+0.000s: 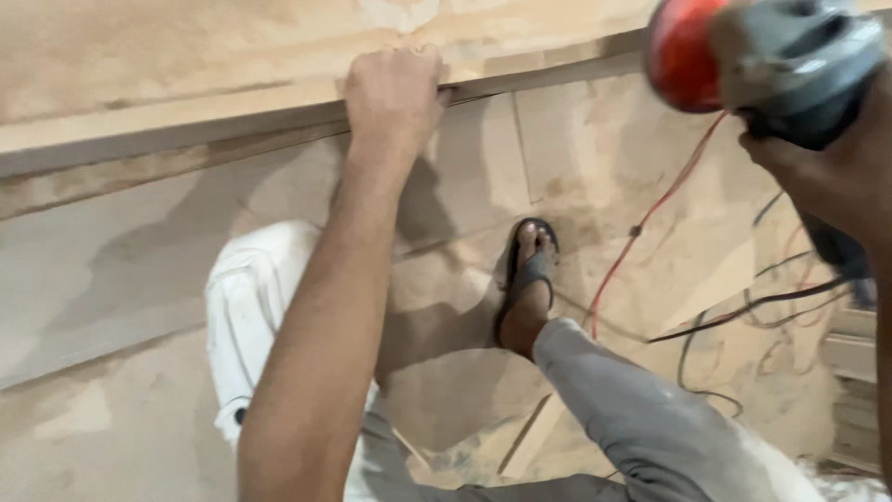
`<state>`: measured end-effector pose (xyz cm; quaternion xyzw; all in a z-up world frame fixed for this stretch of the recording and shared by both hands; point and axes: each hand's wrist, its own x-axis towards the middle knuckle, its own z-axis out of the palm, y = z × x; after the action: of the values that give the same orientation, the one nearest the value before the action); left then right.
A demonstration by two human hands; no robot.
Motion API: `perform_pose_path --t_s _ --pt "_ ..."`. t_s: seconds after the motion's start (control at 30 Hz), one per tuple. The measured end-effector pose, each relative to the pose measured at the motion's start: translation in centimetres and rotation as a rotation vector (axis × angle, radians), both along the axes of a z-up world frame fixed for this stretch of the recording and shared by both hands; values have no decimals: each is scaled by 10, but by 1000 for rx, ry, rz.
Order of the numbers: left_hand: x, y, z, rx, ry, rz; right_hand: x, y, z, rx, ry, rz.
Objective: The person sands the edge of a large wooden board using a power sander, moving the tool along the length of the board and occasionally feeling the surface by hand.
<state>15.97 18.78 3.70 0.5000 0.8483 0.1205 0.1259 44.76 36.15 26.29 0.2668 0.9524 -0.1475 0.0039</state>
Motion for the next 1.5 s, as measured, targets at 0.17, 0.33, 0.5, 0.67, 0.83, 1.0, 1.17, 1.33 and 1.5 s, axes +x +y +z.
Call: perform_pose_path --t_s 0.17,0.33,0.5,0.67,0.83,1.0,1.17,1.33,1.5 --pt "2 2 -2 107 45 -16 -31 -20 -1 332 -500 -266" --pt "6 -2 1 83 13 -4 -41 -20 -17 301 -434 -226" --pt "6 -1 6 49 19 -7 -52 -23 -21 303 -499 -203" --pt "8 -4 3 60 43 -10 -55 -24 -25 281 -466 -179" --pt "9 -4 7 33 44 -19 -56 -24 -26 300 -504 -175" --pt "8 -2 6 -37 -18 -10 -58 -23 -29 306 -512 -167" --pt "10 -4 -3 46 32 -19 -60 -28 -27 307 -558 -187" --pt "9 -5 -2 111 34 -23 -52 -22 -25 359 -554 -174" --pt "9 -6 1 97 33 -28 -43 -22 -7 387 -574 -271"
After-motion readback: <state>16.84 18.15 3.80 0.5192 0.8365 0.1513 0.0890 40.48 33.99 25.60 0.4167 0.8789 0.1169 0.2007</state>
